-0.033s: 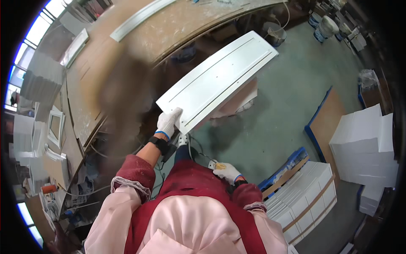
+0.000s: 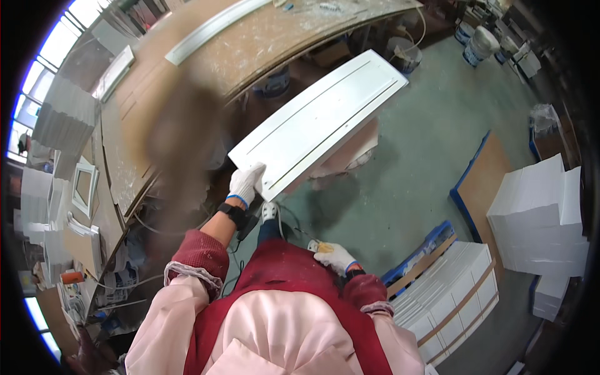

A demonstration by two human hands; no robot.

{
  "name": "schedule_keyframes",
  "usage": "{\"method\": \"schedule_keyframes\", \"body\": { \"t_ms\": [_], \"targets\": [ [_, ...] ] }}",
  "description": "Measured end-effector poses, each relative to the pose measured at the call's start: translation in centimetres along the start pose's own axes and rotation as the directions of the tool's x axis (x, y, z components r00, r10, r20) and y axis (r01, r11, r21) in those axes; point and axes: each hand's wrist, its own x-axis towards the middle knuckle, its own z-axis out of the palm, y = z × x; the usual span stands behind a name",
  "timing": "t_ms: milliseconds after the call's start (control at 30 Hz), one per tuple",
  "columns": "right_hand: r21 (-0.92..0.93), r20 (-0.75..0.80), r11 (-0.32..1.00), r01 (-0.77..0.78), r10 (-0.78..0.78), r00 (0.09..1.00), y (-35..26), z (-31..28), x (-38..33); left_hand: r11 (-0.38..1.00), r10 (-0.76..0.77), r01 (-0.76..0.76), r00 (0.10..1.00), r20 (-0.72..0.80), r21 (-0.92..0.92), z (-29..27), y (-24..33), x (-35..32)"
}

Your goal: The worker picks up white panels from a stack, sprays them with a hand-held air gun, and then places them on a separate stack.

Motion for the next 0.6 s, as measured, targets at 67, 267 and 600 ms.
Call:
{"method": "schedule_keyframes", "body": {
  "t_ms": [67, 267, 600],
  "targets": [
    [-0.084, -0.043, 0.996, -0.037, 0.033, 0.999, -1.2, 0.6, -1.7, 0.995, 0.066, -0.071, 0.995, -0.072, -0.067, -3.2, -3.0, 1.6],
    [-0.201, -0.003, 0.979, 0.023, -0.024, 1.0, -3.8, 1.1, -6.4, 0.632, 0.169, 0.061, 0.962, 0.215, -0.773, -5.8, -1.0, -5.1],
    [-0.296, 0.292, 0.954, 0.045, 0.045, 0.955, -5.1, 6.1, -6.8, 0.773, 0.207, -0.32, 0.944, -0.259, -0.547, -20.4, 0.2, -26.5]
  ]
}}
